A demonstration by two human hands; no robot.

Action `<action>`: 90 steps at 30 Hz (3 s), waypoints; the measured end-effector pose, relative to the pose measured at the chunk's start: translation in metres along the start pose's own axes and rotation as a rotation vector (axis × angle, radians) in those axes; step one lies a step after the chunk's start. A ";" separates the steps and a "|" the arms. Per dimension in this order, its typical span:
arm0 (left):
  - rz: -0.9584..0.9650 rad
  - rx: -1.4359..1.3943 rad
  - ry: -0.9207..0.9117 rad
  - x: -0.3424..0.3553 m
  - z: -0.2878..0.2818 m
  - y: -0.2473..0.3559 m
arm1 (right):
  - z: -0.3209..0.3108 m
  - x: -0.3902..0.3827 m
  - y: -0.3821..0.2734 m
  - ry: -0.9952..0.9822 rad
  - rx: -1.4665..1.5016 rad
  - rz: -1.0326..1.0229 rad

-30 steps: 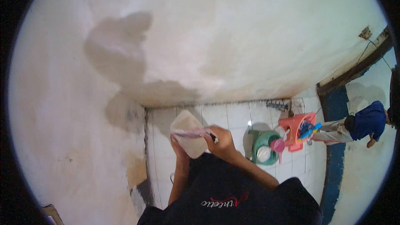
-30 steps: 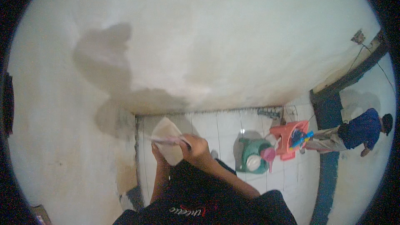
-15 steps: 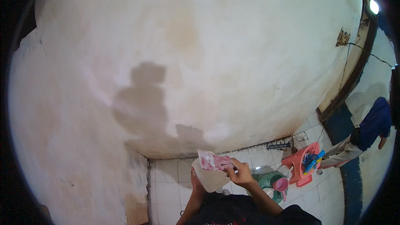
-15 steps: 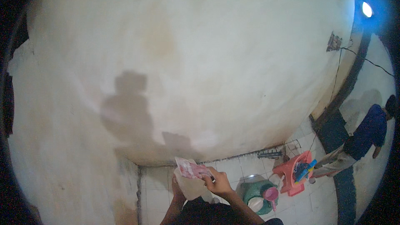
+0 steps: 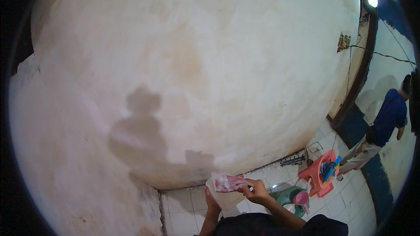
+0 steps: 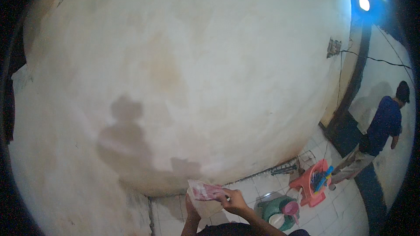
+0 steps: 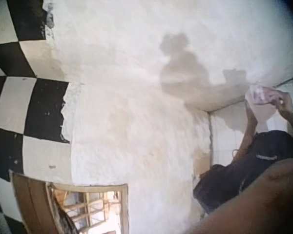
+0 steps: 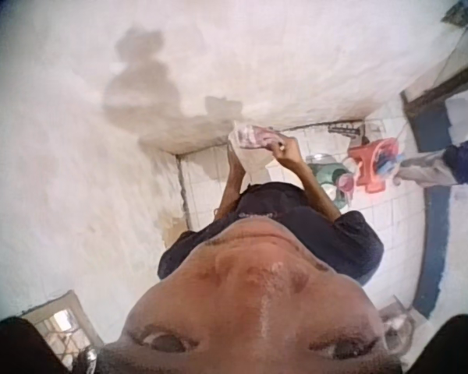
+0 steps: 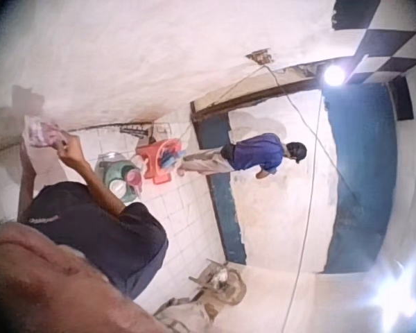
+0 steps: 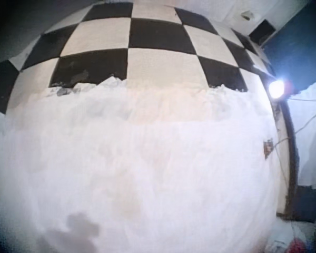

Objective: The person applies a white plaster or filler material to a wall using a handheld spreader tool, frequently picking up more material from a white container.

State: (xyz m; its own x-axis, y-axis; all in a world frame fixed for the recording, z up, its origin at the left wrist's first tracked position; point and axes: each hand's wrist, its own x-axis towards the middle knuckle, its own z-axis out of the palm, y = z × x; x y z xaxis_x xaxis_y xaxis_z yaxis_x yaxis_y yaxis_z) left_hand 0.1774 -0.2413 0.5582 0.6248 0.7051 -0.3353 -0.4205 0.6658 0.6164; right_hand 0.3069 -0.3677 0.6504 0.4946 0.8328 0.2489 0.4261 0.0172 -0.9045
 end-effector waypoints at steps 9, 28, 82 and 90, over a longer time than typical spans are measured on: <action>0.117 0.136 -0.160 0.008 -0.043 -0.010 | 0.025 -0.005 -0.004 0.119 -0.072 -0.050; 0.132 0.228 -0.049 0.004 0.020 -0.019 | -0.026 0.021 0.031 0.093 -0.062 -0.332; 0.339 -0.159 0.305 0.100 0.123 -0.107 | -0.093 0.100 0.041 -0.050 -0.592 -0.073; 0.309 -0.120 0.332 0.086 0.122 -0.098 | -0.092 0.097 0.031 -0.194 -0.543 -0.081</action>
State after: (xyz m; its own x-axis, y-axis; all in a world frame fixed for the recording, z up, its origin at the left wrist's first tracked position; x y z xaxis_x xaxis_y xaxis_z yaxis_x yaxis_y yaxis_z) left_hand 0.3530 -0.2759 0.5558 0.2221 0.9017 -0.3709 -0.6391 0.4220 0.6431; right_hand 0.4375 -0.3377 0.6785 0.3180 0.9276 0.1959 0.8096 -0.1582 -0.5653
